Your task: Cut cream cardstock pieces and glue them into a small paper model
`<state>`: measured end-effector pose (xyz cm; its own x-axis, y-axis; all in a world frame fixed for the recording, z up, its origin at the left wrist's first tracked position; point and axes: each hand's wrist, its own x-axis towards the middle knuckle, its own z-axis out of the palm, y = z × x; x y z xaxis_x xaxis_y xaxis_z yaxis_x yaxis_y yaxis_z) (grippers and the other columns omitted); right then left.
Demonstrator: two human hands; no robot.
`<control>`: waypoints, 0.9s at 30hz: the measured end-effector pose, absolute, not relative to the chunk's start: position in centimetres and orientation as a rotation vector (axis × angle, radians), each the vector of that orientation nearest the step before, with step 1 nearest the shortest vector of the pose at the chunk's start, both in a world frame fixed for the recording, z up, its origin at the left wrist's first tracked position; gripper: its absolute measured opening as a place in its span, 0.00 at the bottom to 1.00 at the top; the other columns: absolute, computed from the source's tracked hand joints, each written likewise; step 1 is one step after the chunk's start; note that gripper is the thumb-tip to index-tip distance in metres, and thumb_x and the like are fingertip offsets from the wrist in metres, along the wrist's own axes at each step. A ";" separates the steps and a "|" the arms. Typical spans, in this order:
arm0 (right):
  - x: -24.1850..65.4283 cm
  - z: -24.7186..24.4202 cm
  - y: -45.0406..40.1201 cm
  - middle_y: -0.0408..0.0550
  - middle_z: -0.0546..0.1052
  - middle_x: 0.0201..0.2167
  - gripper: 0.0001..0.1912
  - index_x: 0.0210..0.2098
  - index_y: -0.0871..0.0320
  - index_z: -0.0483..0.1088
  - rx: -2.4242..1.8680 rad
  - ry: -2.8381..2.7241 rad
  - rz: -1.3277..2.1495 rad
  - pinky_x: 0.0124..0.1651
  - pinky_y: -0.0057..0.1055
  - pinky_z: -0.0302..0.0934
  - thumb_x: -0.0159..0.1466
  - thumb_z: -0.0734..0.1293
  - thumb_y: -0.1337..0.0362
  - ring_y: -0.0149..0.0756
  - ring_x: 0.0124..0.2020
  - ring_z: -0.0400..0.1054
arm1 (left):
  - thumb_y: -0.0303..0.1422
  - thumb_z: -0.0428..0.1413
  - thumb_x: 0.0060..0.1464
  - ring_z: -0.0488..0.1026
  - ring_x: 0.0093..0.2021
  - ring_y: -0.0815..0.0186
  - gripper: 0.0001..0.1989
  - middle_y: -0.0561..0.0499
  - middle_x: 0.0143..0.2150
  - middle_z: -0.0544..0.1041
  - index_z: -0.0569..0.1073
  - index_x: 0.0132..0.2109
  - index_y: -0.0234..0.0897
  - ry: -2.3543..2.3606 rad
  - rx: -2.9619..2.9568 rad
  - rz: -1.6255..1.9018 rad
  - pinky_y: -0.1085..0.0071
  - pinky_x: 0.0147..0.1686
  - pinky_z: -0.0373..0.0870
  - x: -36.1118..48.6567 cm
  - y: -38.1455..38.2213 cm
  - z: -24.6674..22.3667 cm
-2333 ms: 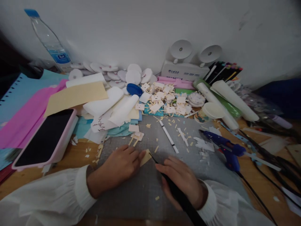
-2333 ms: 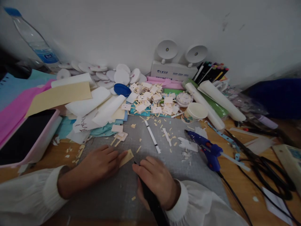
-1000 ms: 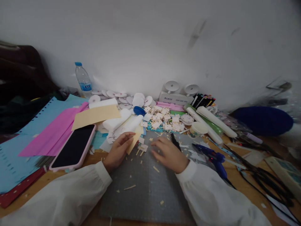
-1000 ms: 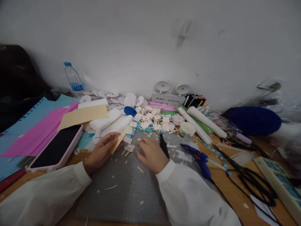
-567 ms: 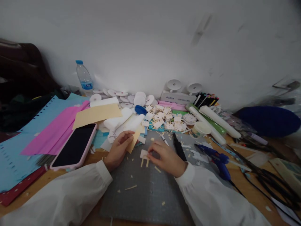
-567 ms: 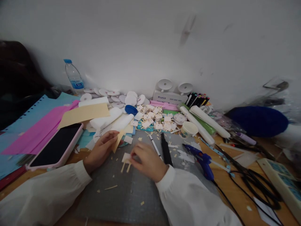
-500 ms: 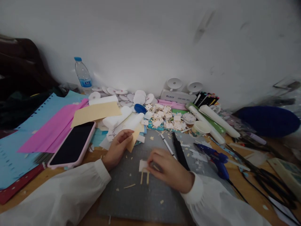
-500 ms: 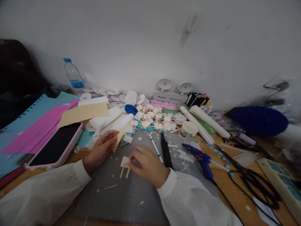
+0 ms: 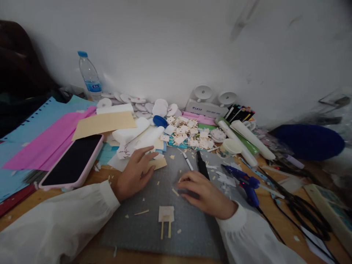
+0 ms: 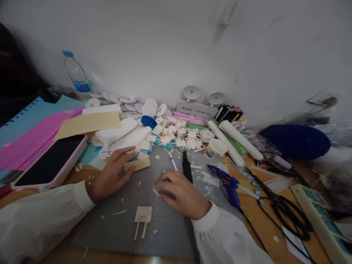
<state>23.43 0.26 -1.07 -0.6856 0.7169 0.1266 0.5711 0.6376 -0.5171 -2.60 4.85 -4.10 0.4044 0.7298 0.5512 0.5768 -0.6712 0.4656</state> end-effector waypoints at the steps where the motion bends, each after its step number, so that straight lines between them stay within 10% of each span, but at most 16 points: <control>1: 23.3 -1.2 0.8 0.50 0.70 0.42 0.14 0.49 0.54 0.70 -1.013 -2.576 0.635 0.49 0.37 0.60 0.63 0.64 0.69 0.38 0.46 0.63 | 0.26 0.51 0.58 0.62 0.56 0.56 0.17 0.41 0.55 0.65 0.66 0.55 0.37 1.139 2.497 1.130 0.57 0.55 0.61 -2.5 4.5 -3.7; 13: 23.0 -3.2 1.4 0.49 0.69 0.38 0.03 0.36 0.58 0.69 -1.026 -2.500 0.764 0.46 0.36 0.60 0.63 0.65 0.71 0.38 0.43 0.62 | 0.40 0.57 0.54 0.67 0.37 0.62 0.10 0.49 0.37 0.73 0.72 0.36 0.37 0.511 2.632 0.325 0.63 0.40 0.57 -0.8 2.0 -2.1; 27: 22.1 -3.3 0.0 0.42 0.70 0.30 0.08 0.33 0.55 0.66 -1.101 -1.464 1.180 0.34 0.28 0.64 0.61 0.68 0.59 0.31 0.32 0.67 | 0.39 0.58 0.54 0.69 0.43 0.58 0.11 0.46 0.41 0.74 0.74 0.41 0.37 0.784 2.408 0.448 0.63 0.44 0.63 1.1 2.2 -2.8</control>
<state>22.15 0.04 -3.35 -0.1701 0.9780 0.1210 0.0888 0.1375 -0.9865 1.14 2.20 -2.77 0.7728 0.6199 0.1360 0.4317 -0.6705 0.6034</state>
